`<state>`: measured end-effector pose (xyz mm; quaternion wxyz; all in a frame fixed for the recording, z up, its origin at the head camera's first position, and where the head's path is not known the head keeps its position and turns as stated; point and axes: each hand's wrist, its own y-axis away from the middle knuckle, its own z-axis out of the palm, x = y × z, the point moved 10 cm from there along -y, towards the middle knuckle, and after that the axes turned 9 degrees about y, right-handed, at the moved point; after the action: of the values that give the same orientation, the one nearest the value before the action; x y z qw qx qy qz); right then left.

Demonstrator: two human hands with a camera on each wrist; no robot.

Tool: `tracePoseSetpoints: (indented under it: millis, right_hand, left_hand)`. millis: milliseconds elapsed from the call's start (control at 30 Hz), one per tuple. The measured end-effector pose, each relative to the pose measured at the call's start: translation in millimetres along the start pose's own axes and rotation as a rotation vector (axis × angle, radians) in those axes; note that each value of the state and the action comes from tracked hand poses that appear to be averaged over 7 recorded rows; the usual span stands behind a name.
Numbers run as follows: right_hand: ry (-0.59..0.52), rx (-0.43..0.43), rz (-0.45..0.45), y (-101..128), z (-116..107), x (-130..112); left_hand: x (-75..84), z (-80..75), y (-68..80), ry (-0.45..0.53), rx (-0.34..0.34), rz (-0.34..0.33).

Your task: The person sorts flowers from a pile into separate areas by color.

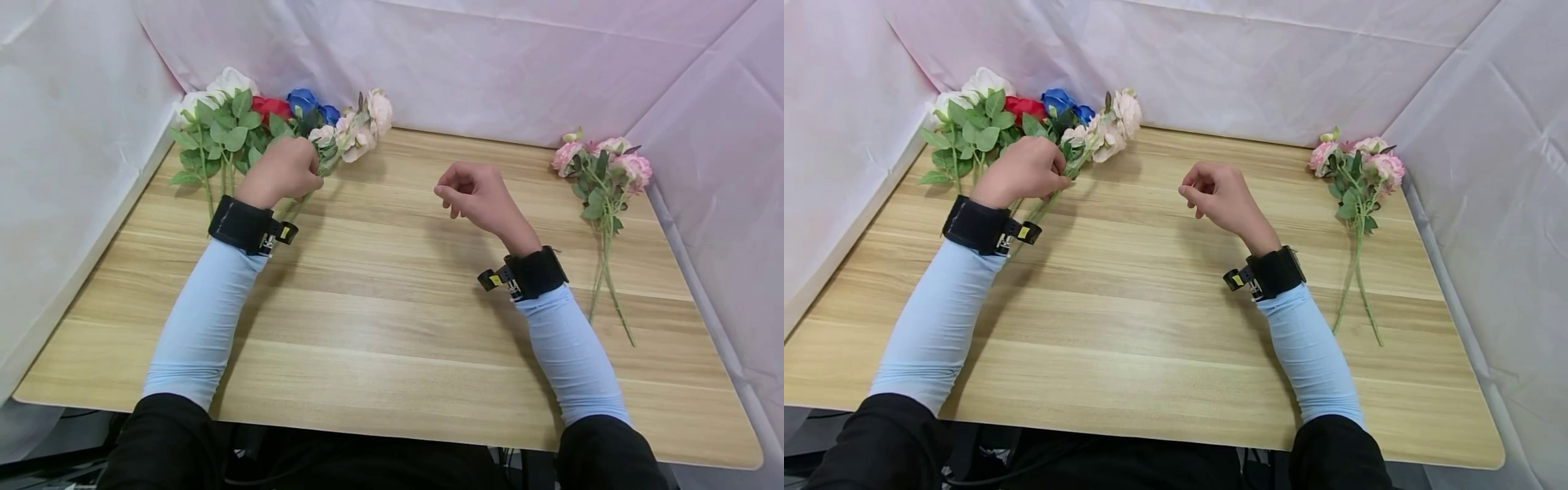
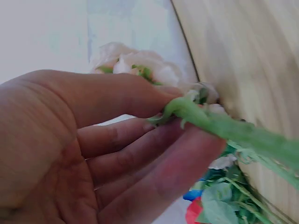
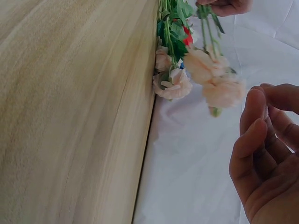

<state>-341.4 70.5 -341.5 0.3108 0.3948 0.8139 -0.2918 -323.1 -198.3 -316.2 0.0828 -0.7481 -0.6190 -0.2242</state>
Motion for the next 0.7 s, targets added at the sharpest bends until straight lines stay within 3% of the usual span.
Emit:
tracePoseSetpoints:
  millis: [167,333,533,700]
  right_hand:
    - [-0.001,-0.006,0.008,1,0,-1]
    - [-0.001,-0.008,0.007,2,-1,-2]
    - [-0.008,-0.009,0.001,2,-1,-4]
    - [-0.013,-0.024,-0.018,2,3,-8]
  left_hand:
    - [11.0,-15.8,7.2,0.038,0.104,0.024]
    - [16.4,-25.3,12.2,0.122,0.152,0.011]
    - [20.1,-25.9,12.2,0.267,0.141,-0.005]
    - [22.3,-14.1,9.5,0.447,0.081,-0.031]
